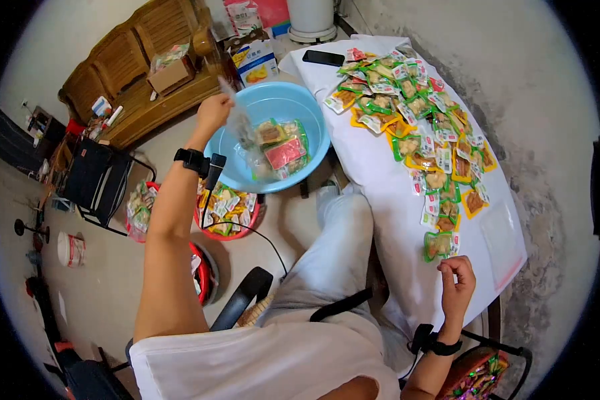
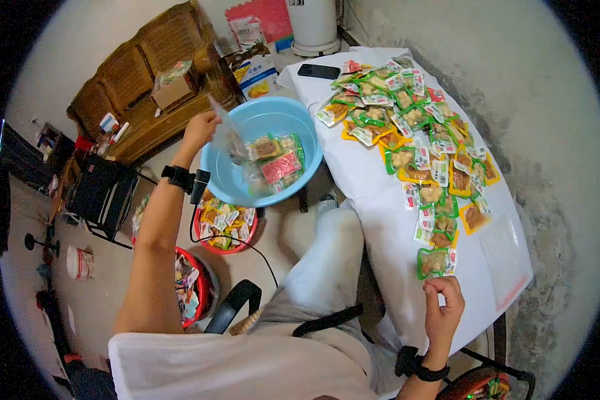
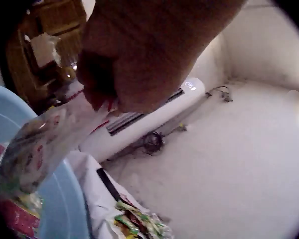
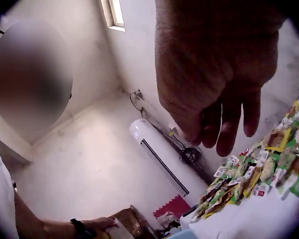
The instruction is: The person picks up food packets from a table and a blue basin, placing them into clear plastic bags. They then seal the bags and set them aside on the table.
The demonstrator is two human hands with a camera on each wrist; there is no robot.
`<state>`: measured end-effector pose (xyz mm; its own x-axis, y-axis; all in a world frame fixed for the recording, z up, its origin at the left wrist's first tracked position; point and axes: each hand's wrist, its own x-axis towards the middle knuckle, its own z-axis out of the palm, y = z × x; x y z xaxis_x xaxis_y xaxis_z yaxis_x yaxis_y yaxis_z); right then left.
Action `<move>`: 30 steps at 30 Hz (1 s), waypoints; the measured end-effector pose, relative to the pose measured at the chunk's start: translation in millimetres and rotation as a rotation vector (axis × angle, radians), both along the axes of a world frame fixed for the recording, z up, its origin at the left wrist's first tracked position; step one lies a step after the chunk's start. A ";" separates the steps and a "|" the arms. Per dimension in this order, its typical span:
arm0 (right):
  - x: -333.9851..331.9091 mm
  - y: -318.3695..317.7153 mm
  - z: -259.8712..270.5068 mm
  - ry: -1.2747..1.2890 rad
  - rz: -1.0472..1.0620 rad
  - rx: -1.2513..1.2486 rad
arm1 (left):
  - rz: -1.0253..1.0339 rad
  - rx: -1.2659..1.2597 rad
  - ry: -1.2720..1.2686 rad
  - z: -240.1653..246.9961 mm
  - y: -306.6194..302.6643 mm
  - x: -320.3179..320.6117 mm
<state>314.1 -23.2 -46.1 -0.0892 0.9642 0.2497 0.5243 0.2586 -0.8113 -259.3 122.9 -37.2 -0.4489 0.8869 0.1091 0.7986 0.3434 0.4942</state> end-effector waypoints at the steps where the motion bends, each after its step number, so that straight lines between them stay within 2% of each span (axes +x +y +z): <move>1: -1.7 2.6 -3.8 0.015 0.000 -0.030 | 0.077 0.026 0.017 -15.1 3.1 -18.3; 8: -19.7 23.3 -18.6 0.001 0.017 -0.074 | 0.136 0.130 0.149 -77.8 -6.4 -93.1; 10: -25.0 29.1 -18.5 -0.030 0.027 -0.070 | 0.233 -0.055 0.078 -85.3 -8.1 -102.5; 14: -29.2 38.5 -27.2 -0.041 0.052 -0.108 | 0.183 -0.083 0.095 -108.0 -19.0 -111.7; 16: -32.9 40.8 -31.0 -0.062 0.046 -0.120 | 0.233 -0.114 -0.049 -119.3 -21.6 -113.6; 20: -39.1 43.3 -28.0 -0.061 0.061 -0.144 | 0.282 -0.125 -0.081 -130.2 -24.1 -120.5; 22: -40.6 43.6 -29.5 -0.042 0.042 -0.179 | 0.269 -0.073 0.079 -133.1 -25.3 -124.6; 26: -40.7 43.6 -36.6 -0.026 0.046 -0.195 | 0.244 -0.028 0.159 -114.6 -22.0 -113.2; 28: -42.2 42.6 -36.5 -0.027 0.060 -0.196 | 0.238 -0.012 0.302 -104.2 -19.1 -95.3; 30: -44.2 40.6 -37.6 -0.022 0.056 -0.203 | 0.171 -0.054 0.366 -113.6 -14.6 -88.3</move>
